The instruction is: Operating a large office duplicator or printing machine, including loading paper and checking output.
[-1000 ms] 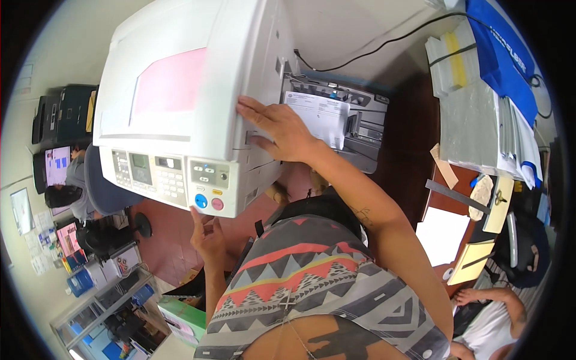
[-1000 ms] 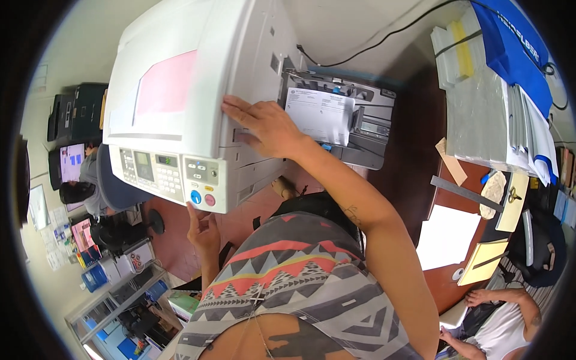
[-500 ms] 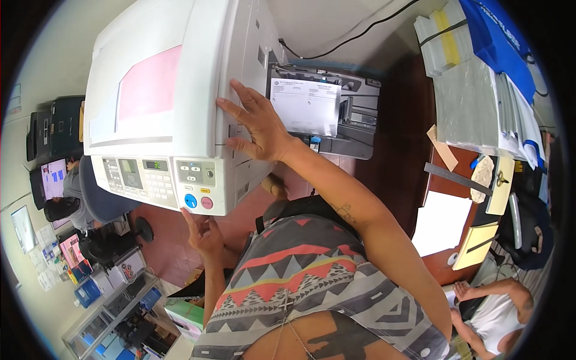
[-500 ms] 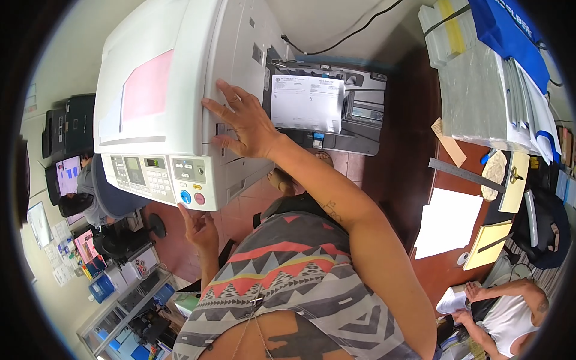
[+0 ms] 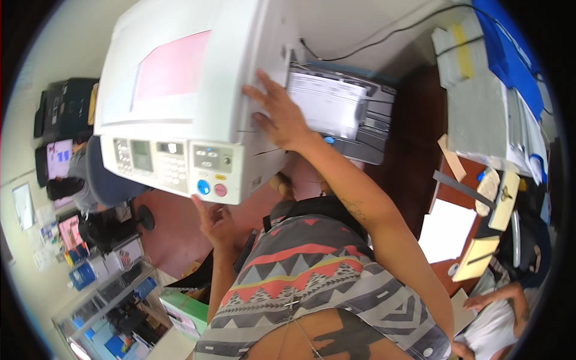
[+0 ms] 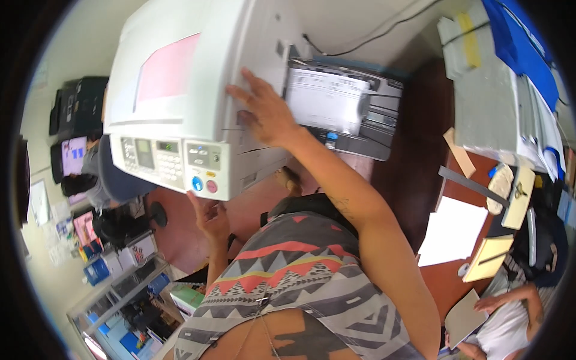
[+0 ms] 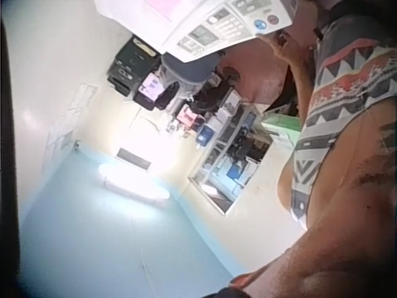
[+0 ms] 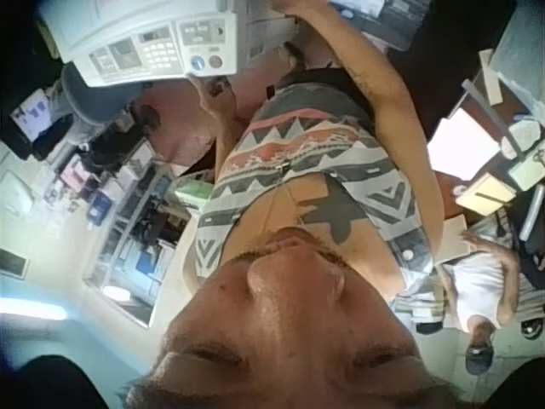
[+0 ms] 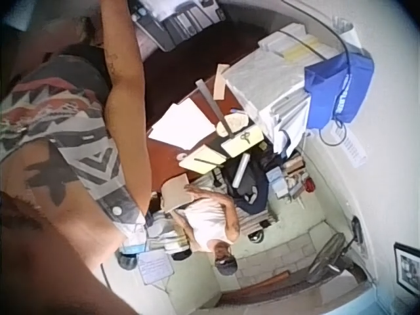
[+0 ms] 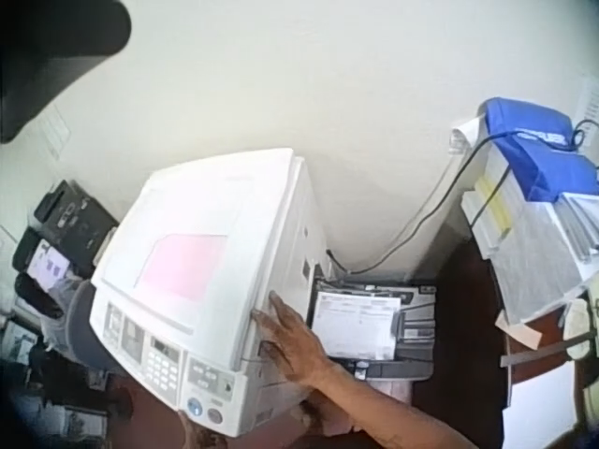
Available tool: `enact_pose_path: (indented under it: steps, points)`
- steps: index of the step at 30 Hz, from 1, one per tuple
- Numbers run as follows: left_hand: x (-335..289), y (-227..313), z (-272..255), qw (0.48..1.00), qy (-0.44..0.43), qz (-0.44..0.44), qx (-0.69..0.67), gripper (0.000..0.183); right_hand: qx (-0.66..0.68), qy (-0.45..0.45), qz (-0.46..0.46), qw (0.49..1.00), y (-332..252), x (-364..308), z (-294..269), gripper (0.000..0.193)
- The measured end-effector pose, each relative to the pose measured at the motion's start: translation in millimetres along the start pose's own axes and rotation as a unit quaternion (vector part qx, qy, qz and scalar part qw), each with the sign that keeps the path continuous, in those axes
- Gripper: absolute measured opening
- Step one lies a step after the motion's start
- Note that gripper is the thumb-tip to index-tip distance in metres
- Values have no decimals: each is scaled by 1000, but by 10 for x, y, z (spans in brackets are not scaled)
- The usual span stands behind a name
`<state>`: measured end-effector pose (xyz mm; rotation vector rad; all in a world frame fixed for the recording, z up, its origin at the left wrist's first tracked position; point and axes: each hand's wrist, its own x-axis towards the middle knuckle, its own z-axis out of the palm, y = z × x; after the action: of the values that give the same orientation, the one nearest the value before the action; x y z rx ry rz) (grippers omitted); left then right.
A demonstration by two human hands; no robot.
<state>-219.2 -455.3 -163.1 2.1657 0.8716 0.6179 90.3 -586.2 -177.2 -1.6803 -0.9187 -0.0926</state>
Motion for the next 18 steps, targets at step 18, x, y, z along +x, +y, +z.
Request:
enact_pose_path:
  steps: [18]
  points:
    - [14,38,108,999,0,45,-2,93,-7,-21,-31,999,-27,30,-75,85]
